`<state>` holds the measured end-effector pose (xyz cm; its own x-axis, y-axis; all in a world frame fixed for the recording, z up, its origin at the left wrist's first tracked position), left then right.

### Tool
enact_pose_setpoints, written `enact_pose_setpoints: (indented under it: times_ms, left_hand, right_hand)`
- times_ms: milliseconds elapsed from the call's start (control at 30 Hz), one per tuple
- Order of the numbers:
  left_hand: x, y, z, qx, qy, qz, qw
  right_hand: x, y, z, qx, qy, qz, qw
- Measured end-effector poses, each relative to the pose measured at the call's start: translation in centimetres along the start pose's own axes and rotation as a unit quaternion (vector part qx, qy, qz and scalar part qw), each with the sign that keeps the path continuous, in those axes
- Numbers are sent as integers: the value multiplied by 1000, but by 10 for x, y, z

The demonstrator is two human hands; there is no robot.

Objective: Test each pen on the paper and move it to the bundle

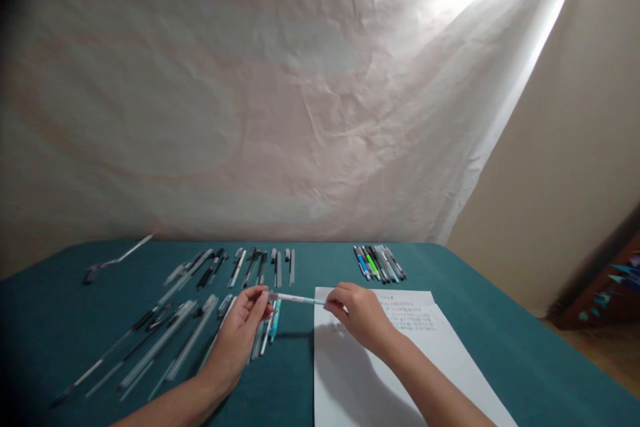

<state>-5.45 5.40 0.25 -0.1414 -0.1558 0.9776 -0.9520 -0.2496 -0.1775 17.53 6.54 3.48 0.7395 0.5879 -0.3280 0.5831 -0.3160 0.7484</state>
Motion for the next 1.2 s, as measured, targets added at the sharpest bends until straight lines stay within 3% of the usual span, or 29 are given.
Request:
enact_pose_setpoints:
  times_ms: [100,167,233,333,467,667,867,1200]
  left_hand:
    - [4,0,1,-3,5,6,1000]
    - [5,-1,2,-5,-3,-1,1000]
    - [4,0,2,-15,-17,-6,1000]
    - [0,0,3,-31,-29,-8,999]
    - [-4,0,2,-46,-28,-10,999]
    - [-6,-2,1,-66,-37,-20,997]
    - [-7,-2,2,-66,-24,-14,997]
    - [-2,-3,5,-79,-19,-34,996]
  right_hand:
    - [34,6,-4,34,-44,17,998]
    - [70,13,-3,66,-116,48,990]
    - [109,22,2,91,-213,102,967]
    - [158,36,18,119,-281,144,941]
    - [198,43,43,133,-351,186,908]
    - [226,34,59,123,-400,219,881]
    - [233,28,59,125,-401,239,876]
    - [235,24,58,125,-355,230,898]
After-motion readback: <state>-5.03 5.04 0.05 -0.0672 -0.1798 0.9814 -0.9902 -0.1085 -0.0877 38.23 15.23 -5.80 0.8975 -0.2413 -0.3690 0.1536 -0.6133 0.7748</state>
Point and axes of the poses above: each hand's wrist, its own z-axis away from the middle knuckle, its own y-axis out of the back of the hand, x = y × z, the point moved 1 cm from there along -z, towards the middle knuckle, and after that the axes turned 9 degrees about x, right-handed, at the moved point
